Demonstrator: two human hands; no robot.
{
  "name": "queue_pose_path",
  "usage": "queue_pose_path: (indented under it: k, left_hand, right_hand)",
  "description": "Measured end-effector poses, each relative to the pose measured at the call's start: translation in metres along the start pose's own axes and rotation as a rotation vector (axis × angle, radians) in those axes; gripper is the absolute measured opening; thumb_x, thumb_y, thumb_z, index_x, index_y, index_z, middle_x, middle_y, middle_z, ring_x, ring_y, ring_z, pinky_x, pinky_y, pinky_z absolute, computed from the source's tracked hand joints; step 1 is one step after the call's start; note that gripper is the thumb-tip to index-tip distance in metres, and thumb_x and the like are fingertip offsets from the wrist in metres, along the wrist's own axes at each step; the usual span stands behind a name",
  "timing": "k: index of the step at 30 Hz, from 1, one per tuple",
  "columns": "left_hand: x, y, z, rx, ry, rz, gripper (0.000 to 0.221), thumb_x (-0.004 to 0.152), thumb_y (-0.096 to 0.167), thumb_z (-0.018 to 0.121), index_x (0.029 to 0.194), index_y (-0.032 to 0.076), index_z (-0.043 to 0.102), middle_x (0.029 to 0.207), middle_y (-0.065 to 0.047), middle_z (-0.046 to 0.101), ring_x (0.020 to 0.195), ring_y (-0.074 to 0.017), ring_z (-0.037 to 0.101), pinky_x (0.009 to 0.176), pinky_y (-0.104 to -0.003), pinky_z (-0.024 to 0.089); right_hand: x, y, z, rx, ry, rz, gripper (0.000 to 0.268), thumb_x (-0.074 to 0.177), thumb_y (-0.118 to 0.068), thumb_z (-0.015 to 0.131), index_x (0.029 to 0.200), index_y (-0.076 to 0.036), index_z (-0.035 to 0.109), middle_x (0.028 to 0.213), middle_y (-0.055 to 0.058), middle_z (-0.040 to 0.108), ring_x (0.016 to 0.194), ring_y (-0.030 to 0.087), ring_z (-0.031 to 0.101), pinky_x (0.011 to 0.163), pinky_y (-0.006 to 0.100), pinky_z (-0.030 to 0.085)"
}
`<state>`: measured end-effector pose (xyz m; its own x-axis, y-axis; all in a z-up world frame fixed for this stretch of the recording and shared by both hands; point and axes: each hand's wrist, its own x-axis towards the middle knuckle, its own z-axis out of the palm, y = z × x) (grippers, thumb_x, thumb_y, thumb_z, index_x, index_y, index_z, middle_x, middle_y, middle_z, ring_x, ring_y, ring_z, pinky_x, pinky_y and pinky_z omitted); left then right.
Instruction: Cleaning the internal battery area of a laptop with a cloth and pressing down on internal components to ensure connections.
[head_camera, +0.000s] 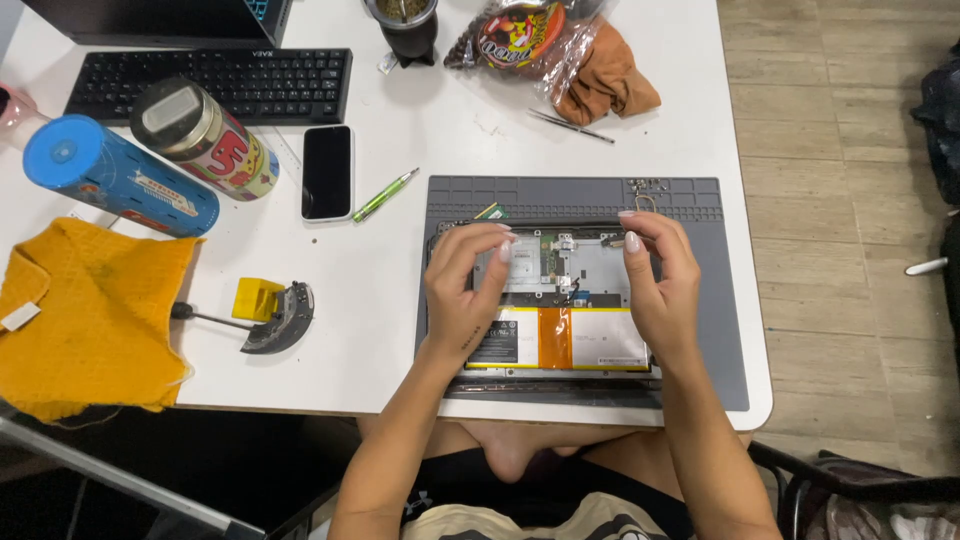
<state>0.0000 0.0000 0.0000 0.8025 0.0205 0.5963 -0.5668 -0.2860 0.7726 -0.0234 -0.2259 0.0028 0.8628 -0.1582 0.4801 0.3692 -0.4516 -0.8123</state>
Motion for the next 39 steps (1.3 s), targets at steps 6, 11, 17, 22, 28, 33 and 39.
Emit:
queue_pose_path:
  k: [6, 11, 17, 22, 28, 33, 39]
  left_hand:
    - [0.029, -0.03, -0.026, 0.041, 0.282, 0.019, 0.021, 0.107, 0.021, 0.061, 0.1, 0.009, 0.077, 0.08, -0.005, 0.072, 0.076, -0.019, 0.066, 0.075, -0.033, 0.054]
    - [0.032, -0.072, -0.036, 0.134, 0.42, 0.054, 0.018, 0.105, 0.018, 0.065, 0.097, 0.008, 0.077, 0.07, -0.002, 0.068, 0.065, -0.0163, 0.061, 0.067, -0.03, 0.051]
    - [0.013, -0.082, -0.034, 0.153, 0.346, -0.1, 0.019, 0.107, 0.016, 0.059, 0.098, 0.003, 0.07, 0.085, -0.006, 0.07, 0.075, -0.0152, 0.06, 0.076, -0.03, 0.05]
    - [0.01, -0.088, -0.03, 0.196, 0.304, -0.13, 0.018, 0.106, 0.016, 0.061, 0.099, 0.004, 0.072, 0.081, -0.003, 0.069, 0.072, -0.0129, 0.057, 0.07, -0.028, 0.048]
    - [0.019, -0.085, -0.031, 0.286, 0.226, -0.209, 0.015, 0.106, 0.015, 0.062, 0.1, 0.006, 0.072, 0.09, -0.003, 0.074, 0.083, -0.0158, 0.064, 0.077, -0.03, 0.053]
    - [0.027, -0.085, -0.034, 0.235, 0.068, -0.514, 0.036, 0.11, 0.03, 0.049, 0.1, 0.011, 0.078, 0.096, 0.0, 0.08, 0.106, -0.0148, 0.065, 0.09, -0.03, 0.053]
    - [0.026, -0.089, -0.032, 0.273, 0.021, -0.456, 0.045, 0.112, 0.036, 0.045, 0.088, 0.013, 0.077, 0.085, 0.005, 0.08, 0.094, -0.0143, 0.061, 0.093, -0.033, 0.048]
  right_hand:
    - [0.021, 0.033, -0.028, 0.081, 0.099, 0.035, 0.029, 0.119, -0.015, 0.049, 0.119, 0.003, 0.071, 0.111, 0.018, 0.069, 0.11, 0.026, 0.067, 0.1, 0.041, 0.055]
    - [0.032, 0.093, -0.048, 0.122, 0.173, 0.125, 0.039, 0.125, -0.022, 0.044, 0.114, 0.004, 0.07, 0.1, 0.019, 0.071, 0.099, 0.025, 0.07, 0.093, 0.038, 0.059]
    - [0.027, 0.111, -0.047, 0.131, 0.218, 0.382, 0.048, 0.121, -0.037, 0.043, 0.108, 0.001, 0.07, 0.095, 0.014, 0.072, 0.087, 0.02, 0.07, 0.087, 0.03, 0.059]
    - [0.025, 0.109, -0.044, 0.102, 0.222, 0.448, 0.05, 0.12, -0.041, 0.045, 0.106, -0.001, 0.071, 0.094, 0.014, 0.072, 0.088, 0.019, 0.07, 0.088, 0.03, 0.059]
    - [0.025, 0.1, -0.041, 0.073, 0.191, 0.45, 0.048, 0.122, -0.038, 0.044, 0.107, 0.0, 0.07, 0.097, 0.013, 0.072, 0.09, 0.02, 0.07, 0.091, 0.031, 0.06]
    - [0.027, 0.103, -0.04, 0.042, 0.104, 0.516, 0.056, 0.119, -0.046, 0.038, 0.117, -0.001, 0.072, 0.112, 0.013, 0.075, 0.104, 0.019, 0.073, 0.09, 0.028, 0.056]
    - [0.031, 0.09, -0.036, -0.057, 0.03, 0.489, 0.063, 0.119, -0.053, 0.034, 0.114, -0.004, 0.074, 0.103, 0.013, 0.076, 0.103, 0.019, 0.072, 0.095, 0.031, 0.053]
